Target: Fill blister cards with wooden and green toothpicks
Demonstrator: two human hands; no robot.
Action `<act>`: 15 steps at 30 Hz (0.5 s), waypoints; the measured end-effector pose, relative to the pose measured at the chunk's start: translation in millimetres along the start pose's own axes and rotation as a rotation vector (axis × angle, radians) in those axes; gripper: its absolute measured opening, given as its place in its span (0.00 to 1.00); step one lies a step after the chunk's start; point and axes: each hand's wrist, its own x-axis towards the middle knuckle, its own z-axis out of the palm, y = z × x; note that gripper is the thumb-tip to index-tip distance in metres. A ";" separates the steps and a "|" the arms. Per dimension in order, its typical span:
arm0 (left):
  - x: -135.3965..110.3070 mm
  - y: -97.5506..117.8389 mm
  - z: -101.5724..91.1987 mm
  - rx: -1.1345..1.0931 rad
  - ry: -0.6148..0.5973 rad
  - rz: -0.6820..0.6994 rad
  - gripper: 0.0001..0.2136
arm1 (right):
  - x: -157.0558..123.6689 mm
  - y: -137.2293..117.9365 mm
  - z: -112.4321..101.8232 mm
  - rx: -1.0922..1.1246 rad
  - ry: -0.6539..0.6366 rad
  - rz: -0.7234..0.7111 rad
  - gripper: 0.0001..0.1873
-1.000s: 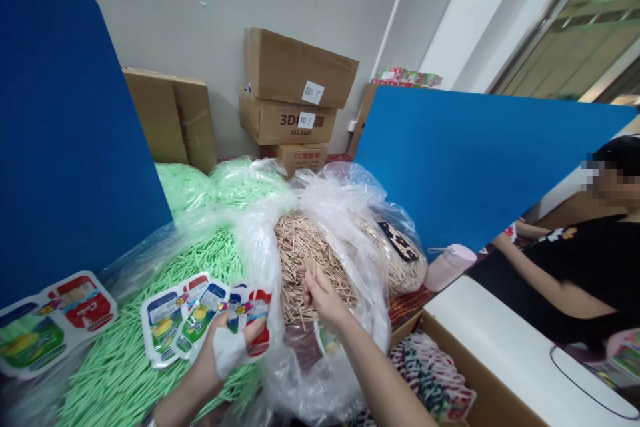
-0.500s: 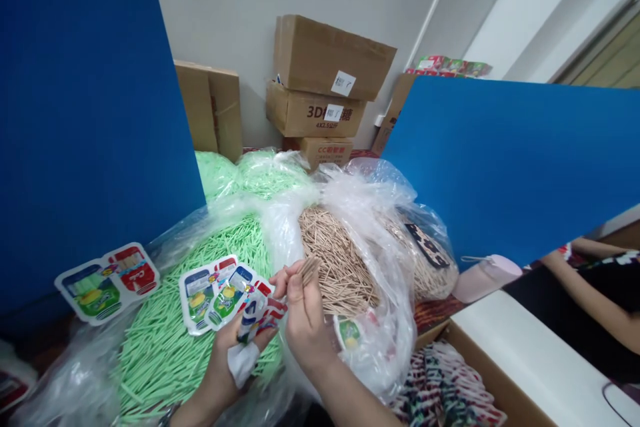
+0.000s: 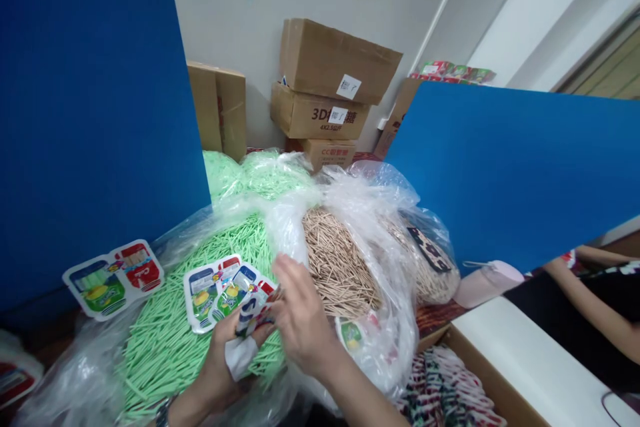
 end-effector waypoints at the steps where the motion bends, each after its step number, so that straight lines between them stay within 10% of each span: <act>1: -0.5 -0.1 -0.3 -0.027 -0.021 -0.023 0.09 | 1.0 -0.5 -1.8 -0.060 -0.070 -0.054 0.25; 15: 3.3 -15.4 -35.8 -0.336 0.060 -0.315 0.12 | 24.4 1.2 0.1 0.019 -0.214 0.076 0.08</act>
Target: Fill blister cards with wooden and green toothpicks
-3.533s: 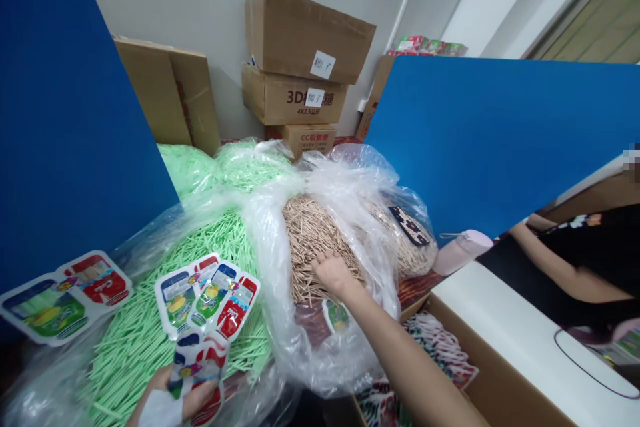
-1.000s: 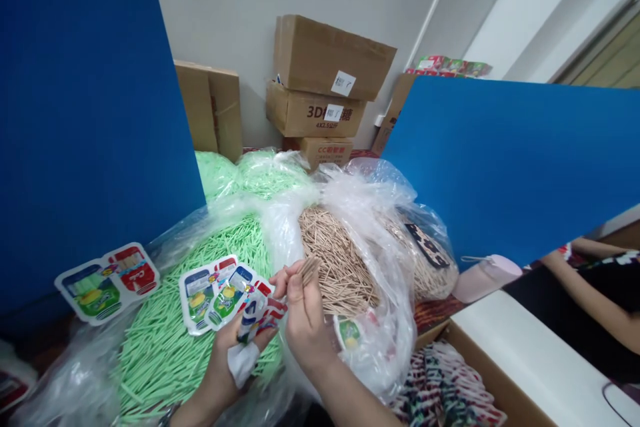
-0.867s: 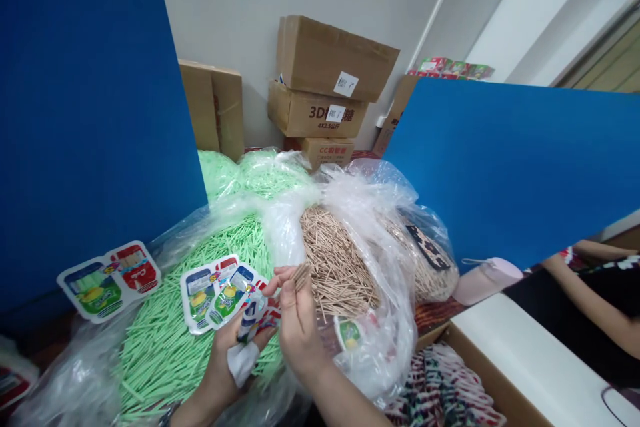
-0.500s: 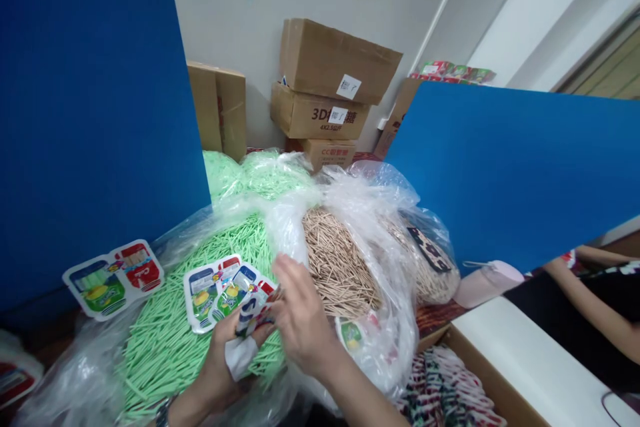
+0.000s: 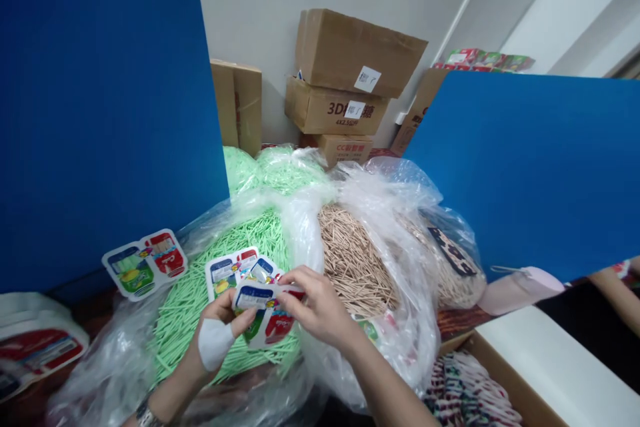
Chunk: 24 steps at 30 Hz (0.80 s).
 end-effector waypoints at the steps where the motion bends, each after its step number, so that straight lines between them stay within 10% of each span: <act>1: -0.7 1.8 -3.6 0.045 0.004 0.009 0.12 | 3.4 -1.6 0.2 -0.027 -0.053 -0.024 0.09; 10: -4.6 32.7 -32.3 0.562 -0.207 0.145 0.10 | 33.0 -12.4 39.6 -0.450 -0.025 -0.391 0.19; 17: -12.6 47.8 -65.6 0.386 0.082 0.065 0.14 | 6.8 -23.0 50.2 -0.153 0.283 -0.344 0.13; 24: -23.7 62.0 -78.3 0.324 0.175 0.073 0.14 | -46.8 23.2 139.9 -0.613 -0.285 -0.390 0.03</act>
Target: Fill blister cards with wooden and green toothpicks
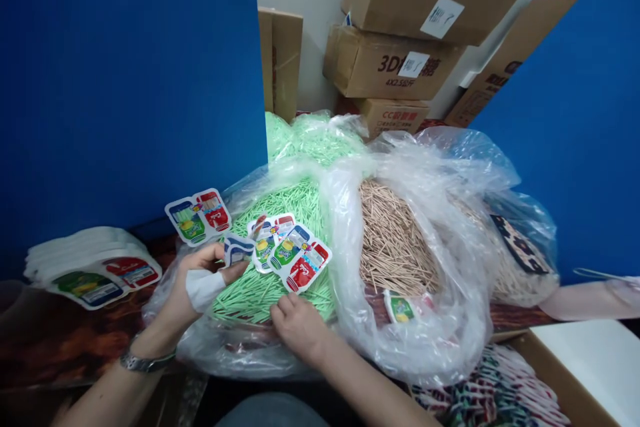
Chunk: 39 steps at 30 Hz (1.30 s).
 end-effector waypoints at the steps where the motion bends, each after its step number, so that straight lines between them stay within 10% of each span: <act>1: -1.2 -2.0 -0.3 0.002 -0.005 0.000 0.14 | -0.9 0.5 5.4 -0.023 -0.009 0.004 0.05; 10: -2.3 -15.7 -4.2 -0.025 0.036 -0.039 0.14 | -13.8 42.0 -25.8 -0.353 -0.025 -0.001 0.22; 18: -6.6 -6.2 -9.9 -0.088 0.130 -0.025 0.15 | 23.8 89.8 -46.2 -0.227 0.191 -0.045 0.18; 25: -9.9 -15.8 -13.7 -0.100 0.148 0.006 0.13 | 78.1 111.8 -27.6 -0.215 -0.067 -0.163 0.15; 31: -10.9 -18.2 -12.6 -0.112 0.180 -0.036 0.12 | 59.3 78.0 -23.4 -0.200 -0.074 0.010 0.18; 39: -8.6 -22.9 -8.4 -0.142 0.143 -0.018 0.10 | 49.5 12.1 12.0 -0.107 -0.185 -0.217 0.04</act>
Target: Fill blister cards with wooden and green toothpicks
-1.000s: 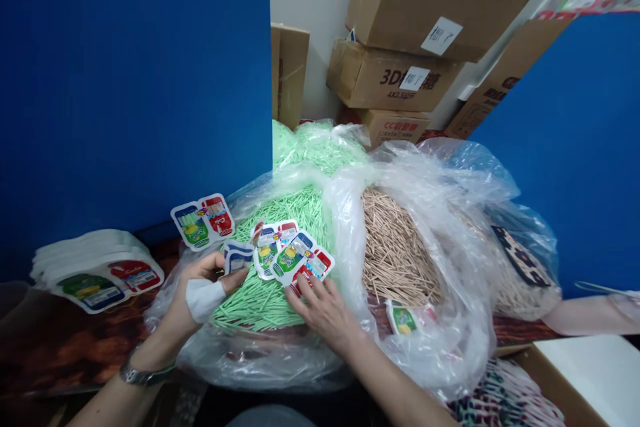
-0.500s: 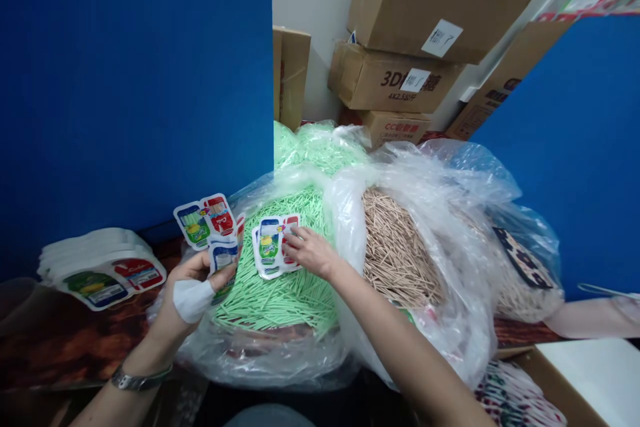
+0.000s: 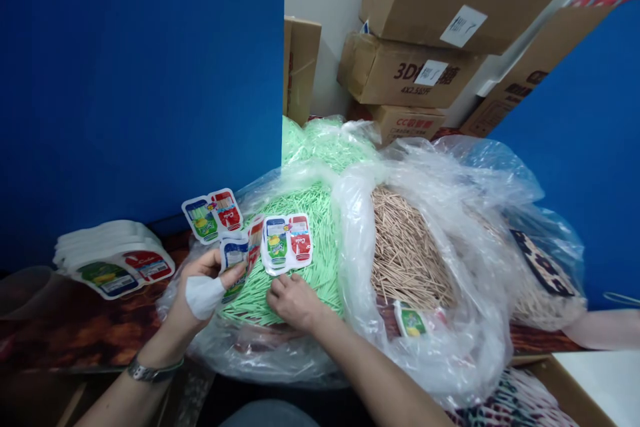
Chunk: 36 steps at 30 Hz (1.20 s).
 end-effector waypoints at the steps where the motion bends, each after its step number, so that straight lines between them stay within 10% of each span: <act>1: -0.8 0.0 -0.6 0.005 0.005 -0.001 0.10 | 2.5 -4.3 -0.3 0.028 0.025 -0.020 0.04; 7: -3.9 -1.1 -5.3 0.005 0.000 -0.012 0.10 | -19.2 -17.3 -23.0 0.350 0.239 0.124 0.11; 13: -3.8 -1.4 5.9 -0.001 -0.042 -0.033 0.13 | -71.2 27.1 -14.8 0.394 0.237 0.556 0.12; 36: -8.3 -8.7 21.5 0.010 -0.105 -0.074 0.13 | -88.0 25.6 3.3 -0.151 -0.155 0.409 0.07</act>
